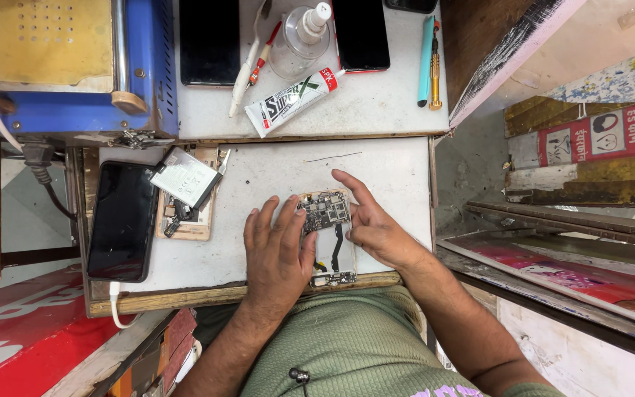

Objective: The person works on a disassembled smartphone at a repair bench. They hold the phone frame, apply adhesive from a tube onto the frame, then align and press the motherboard into place, adjusting small components and flex cables by hand before lifting the assembled board and frame.

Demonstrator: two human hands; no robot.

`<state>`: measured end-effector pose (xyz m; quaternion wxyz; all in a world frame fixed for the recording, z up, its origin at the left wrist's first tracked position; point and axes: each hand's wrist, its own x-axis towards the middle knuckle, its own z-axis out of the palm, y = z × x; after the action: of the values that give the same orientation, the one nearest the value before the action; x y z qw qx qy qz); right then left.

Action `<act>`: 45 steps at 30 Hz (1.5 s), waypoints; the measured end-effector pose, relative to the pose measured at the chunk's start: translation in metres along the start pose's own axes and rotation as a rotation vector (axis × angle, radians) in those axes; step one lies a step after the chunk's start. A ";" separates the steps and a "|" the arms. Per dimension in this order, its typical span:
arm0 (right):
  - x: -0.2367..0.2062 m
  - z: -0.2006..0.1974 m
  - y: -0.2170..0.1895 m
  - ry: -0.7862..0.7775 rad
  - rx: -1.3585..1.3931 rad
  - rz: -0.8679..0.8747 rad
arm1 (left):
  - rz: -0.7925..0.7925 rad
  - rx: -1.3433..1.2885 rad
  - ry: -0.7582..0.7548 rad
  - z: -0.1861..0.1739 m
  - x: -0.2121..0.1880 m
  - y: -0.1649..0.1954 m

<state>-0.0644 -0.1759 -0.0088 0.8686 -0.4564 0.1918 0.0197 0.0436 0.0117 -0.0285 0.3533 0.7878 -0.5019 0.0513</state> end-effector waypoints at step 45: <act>0.001 -0.008 0.006 -0.080 0.001 -0.059 | 0.020 -0.208 -0.116 -0.003 0.015 0.004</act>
<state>-0.0676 -0.1788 -0.0181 0.8759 -0.4604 0.1436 0.0123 0.0488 0.0008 -0.0181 0.4028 0.7435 -0.5320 -0.0432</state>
